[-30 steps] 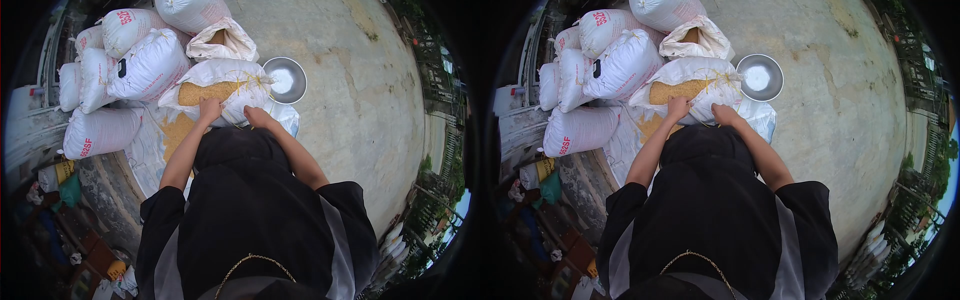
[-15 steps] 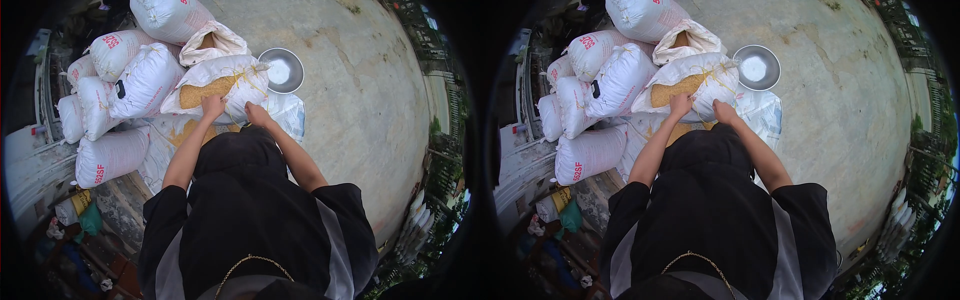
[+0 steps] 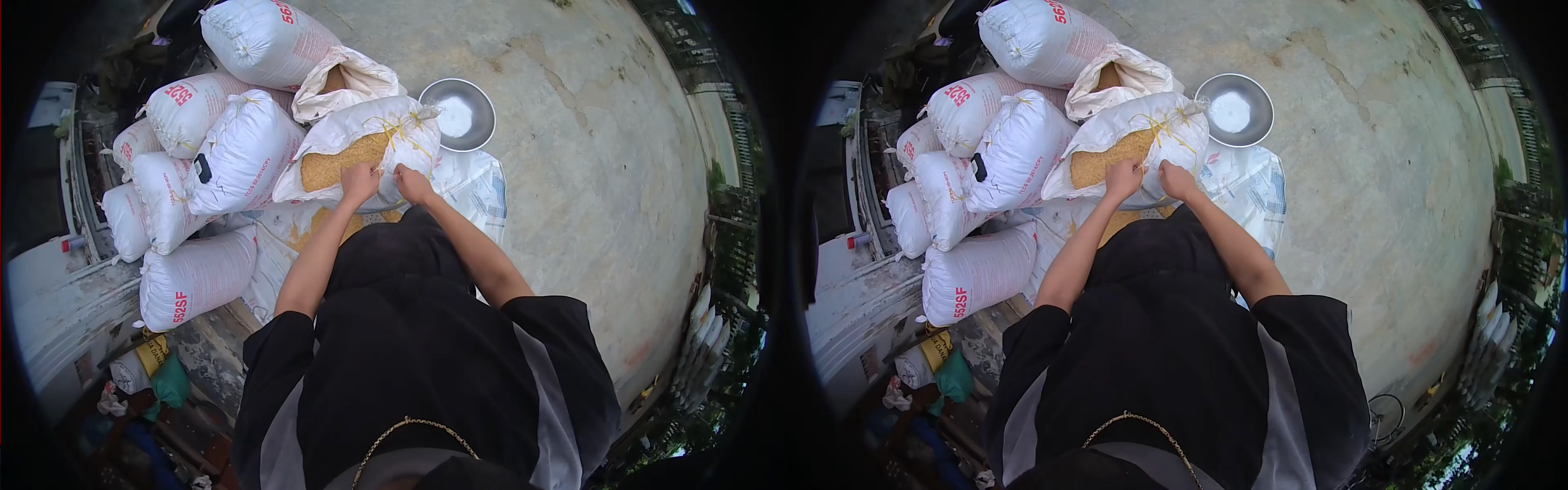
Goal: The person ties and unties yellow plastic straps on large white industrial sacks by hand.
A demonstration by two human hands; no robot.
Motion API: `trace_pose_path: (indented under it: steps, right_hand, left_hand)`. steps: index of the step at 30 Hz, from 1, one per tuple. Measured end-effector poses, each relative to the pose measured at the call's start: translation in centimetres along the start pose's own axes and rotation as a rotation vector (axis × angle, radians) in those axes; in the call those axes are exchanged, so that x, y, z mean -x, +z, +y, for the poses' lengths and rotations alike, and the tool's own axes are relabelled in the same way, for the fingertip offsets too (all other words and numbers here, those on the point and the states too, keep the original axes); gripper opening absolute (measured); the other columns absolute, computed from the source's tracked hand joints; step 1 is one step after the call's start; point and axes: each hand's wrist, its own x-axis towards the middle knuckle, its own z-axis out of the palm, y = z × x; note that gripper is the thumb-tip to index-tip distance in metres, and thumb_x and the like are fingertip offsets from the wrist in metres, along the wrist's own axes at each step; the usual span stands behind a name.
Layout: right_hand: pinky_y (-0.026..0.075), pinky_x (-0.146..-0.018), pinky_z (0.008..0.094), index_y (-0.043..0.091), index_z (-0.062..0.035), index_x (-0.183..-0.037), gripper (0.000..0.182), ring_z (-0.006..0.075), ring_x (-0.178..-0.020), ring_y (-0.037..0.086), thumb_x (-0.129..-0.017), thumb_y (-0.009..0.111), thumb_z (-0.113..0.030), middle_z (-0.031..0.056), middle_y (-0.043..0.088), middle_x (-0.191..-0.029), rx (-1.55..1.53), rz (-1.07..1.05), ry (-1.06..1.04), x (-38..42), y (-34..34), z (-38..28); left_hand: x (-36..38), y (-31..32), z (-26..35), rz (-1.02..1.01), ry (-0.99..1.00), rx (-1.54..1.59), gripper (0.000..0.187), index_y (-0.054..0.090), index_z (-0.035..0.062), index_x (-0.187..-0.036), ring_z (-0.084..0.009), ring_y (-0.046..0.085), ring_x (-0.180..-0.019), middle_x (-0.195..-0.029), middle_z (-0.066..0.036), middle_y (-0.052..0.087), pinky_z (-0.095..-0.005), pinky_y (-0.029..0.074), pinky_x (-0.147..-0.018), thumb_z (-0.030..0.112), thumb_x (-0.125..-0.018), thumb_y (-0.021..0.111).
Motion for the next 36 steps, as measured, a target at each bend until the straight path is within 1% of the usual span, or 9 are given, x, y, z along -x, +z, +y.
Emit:
trace_pose_path:
  steps: [7,10,15,17,20,24,26,30,36]
  right_hand:
    - [0.047,-0.077,0.0457,0.057,-0.0086,-0.100,0.018,0.0385,-0.086,0.063,-0.093,0.050,-0.023,0.0192,0.066,-0.088,-0.193,0.013,-0.041,-2.0,2.1,1.9]
    - [0.048,-0.074,0.0422,0.057,-0.0067,-0.097,0.015,0.0347,-0.081,0.064,-0.091,0.054,-0.020,0.0181,0.066,-0.084,-0.354,-0.032,-0.051,-1.9,2.8,3.6]
    - [0.049,-0.070,0.0415,0.057,-0.0030,-0.094,0.012,0.0338,-0.078,0.064,-0.088,0.056,-0.013,0.0182,0.066,-0.085,-0.496,-0.031,-0.110,-1.2,2.6,3.8]
    - [0.049,-0.070,0.0406,0.057,-0.0001,-0.092,0.008,0.0322,-0.074,0.062,-0.087,0.056,-0.006,0.0154,0.063,-0.083,0.002,0.239,-0.052,0.3,0.2,0.5]
    - [0.050,-0.073,0.0438,0.059,0.0001,-0.091,0.011,0.0380,-0.080,0.062,-0.084,0.058,-0.009,0.0187,0.064,-0.088,-0.053,0.508,-0.150,0.8,-2.5,-3.9]
    - [0.051,-0.073,0.0432,0.061,-0.0008,-0.089,0.014,0.0358,-0.083,0.064,-0.084,0.059,-0.014,0.0188,0.064,-0.090,0.038,0.445,-0.303,-1.1,-1.7,-5.0]
    - [0.052,-0.072,0.0442,0.064,-0.0028,-0.087,0.015,0.0354,-0.084,0.065,-0.083,0.059,-0.016,0.0183,0.065,-0.088,0.298,0.078,-0.132,-2.5,-0.3,-4.0]
    - [0.053,-0.070,0.0454,0.065,-0.0042,-0.086,0.015,0.0356,-0.081,0.066,-0.083,0.058,-0.017,0.0180,0.067,-0.084,0.339,0.001,-0.076,-3.6,0.2,-3.4]
    - [0.054,-0.070,0.0459,0.068,-0.0060,-0.081,0.019,0.0348,-0.077,0.067,-0.083,0.058,-0.022,0.0188,0.067,-0.079,0.416,-0.012,-0.033,-4.4,0.4,-3.2]
  left_hand:
    - [-1.8,4.6,-3.2,0.023,-0.213,0.363,0.030,0.069,0.0065,-0.080,-0.0350,0.063,-0.070,-0.075,-0.020,0.065,-0.0441,0.046,-0.064,0.035,-0.085,0.061]
    - [-2.3,5.8,-2.8,-0.154,-0.222,0.325,0.030,0.069,-0.0005,-0.082,-0.0365,0.065,-0.078,-0.082,-0.021,0.067,-0.0435,0.049,-0.069,0.027,-0.086,0.058]
    - [-3.7,7.4,-1.9,-0.110,-0.511,0.780,0.025,0.068,-0.0039,-0.077,-0.0223,0.065,-0.061,-0.077,-0.015,0.069,-0.0362,0.052,-0.062,0.018,-0.086,0.059]
    - [-4.7,6.2,-2.4,0.016,-0.566,0.887,0.025,0.067,-0.0024,-0.076,-0.0210,0.063,-0.057,-0.075,-0.014,0.069,-0.0338,0.051,-0.056,0.018,-0.087,0.058]
    - [-5.5,4.6,-4.2,0.059,-0.596,1.034,0.024,0.064,0.0008,-0.076,-0.0184,0.062,-0.053,-0.072,-0.011,0.068,-0.0297,0.048,-0.047,0.019,-0.090,0.057]
    - [-5.1,3.0,-3.6,-0.265,-0.630,1.034,0.024,0.064,0.0024,-0.080,-0.0140,0.060,-0.051,-0.070,-0.008,0.067,-0.0270,0.044,-0.043,0.020,-0.092,0.055]
    - [-4.6,3.4,-3.9,-0.315,-0.604,1.041,0.024,0.064,0.0035,-0.082,-0.0130,0.060,-0.053,-0.073,-0.007,0.067,-0.0263,0.043,-0.043,0.023,-0.093,0.056]
    - [-4.5,4.1,-4.7,-0.367,-0.597,1.135,0.024,0.063,0.0048,-0.093,-0.0117,0.061,-0.059,-0.083,-0.006,0.068,-0.0244,0.042,-0.045,0.028,-0.094,0.056]
    - [-6.2,3.5,-5.5,0.111,-1.009,1.665,0.024,0.058,0.0037,-0.096,-0.0114,0.062,-0.058,-0.081,-0.006,0.066,-0.0246,0.042,-0.043,0.027,-0.094,0.055]
